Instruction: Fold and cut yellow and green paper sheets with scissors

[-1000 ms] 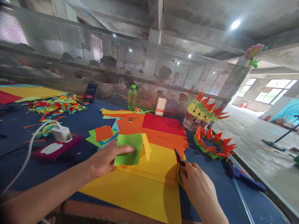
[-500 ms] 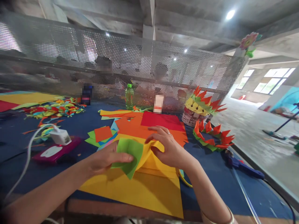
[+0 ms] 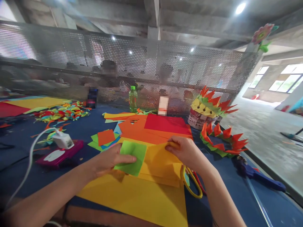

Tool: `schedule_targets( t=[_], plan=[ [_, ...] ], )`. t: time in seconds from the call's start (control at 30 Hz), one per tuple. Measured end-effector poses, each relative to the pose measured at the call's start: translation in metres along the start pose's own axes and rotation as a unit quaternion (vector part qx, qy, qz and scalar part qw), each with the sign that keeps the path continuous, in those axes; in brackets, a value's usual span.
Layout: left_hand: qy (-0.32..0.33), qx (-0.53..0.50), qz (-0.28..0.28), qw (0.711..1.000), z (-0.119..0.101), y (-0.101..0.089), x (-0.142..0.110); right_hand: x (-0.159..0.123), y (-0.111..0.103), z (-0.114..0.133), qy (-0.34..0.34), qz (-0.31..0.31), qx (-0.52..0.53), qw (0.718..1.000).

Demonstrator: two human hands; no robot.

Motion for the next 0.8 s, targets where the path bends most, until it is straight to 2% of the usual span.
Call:
schedule_targets(
  t=[0.17, 0.3, 0.37, 0.5, 0.57, 0.67, 0.8],
  plan=[
    [-0.041, 0.046, -0.006, 0.998, 0.005, -0.004, 0.002, -0.006, -0.011, -0.007, 0.034, -0.046, -0.065, 0.996],
    [-0.019, 0.028, -0.037, 0.999, 0.003, -0.008, 0.004, -0.006, -0.015, -0.012, 0.062, -0.087, -0.042, 0.993],
    [-0.009, 0.009, -0.045, 0.999, 0.002, -0.006, 0.004, -0.005, -0.008, -0.012, 0.071, -0.075, 0.021, 0.994],
    [0.012, -0.062, 0.021, 0.998, 0.001, 0.007, 0.006, -0.003, 0.014, -0.003, 0.08, -0.026, 0.159, 0.984],
    [0.035, -0.084, 0.033, 0.995, -0.001, 0.008, 0.007, -0.004, 0.023, 0.005, 0.074, -0.002, 0.211, 0.975],
    [0.048, -0.085, 0.037, 0.995, 0.0, 0.008, 0.007, -0.006, 0.032, 0.017, 0.075, 0.013, 0.238, 0.968],
    [0.034, -0.021, 0.047, 0.998, 0.007, 0.013, 0.006, -0.006, 0.041, 0.034, 0.06, 0.012, 0.234, 0.97]
  ],
)
Point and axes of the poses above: each hand's wrist, its own x-axis towards the middle knuckle, its own y-axis out of the palm, z = x × y, the point moved 7 cm from there along x, towards the middle knuckle, and after that the axes turned 11 degrees about -x, right-handed, at the moved point
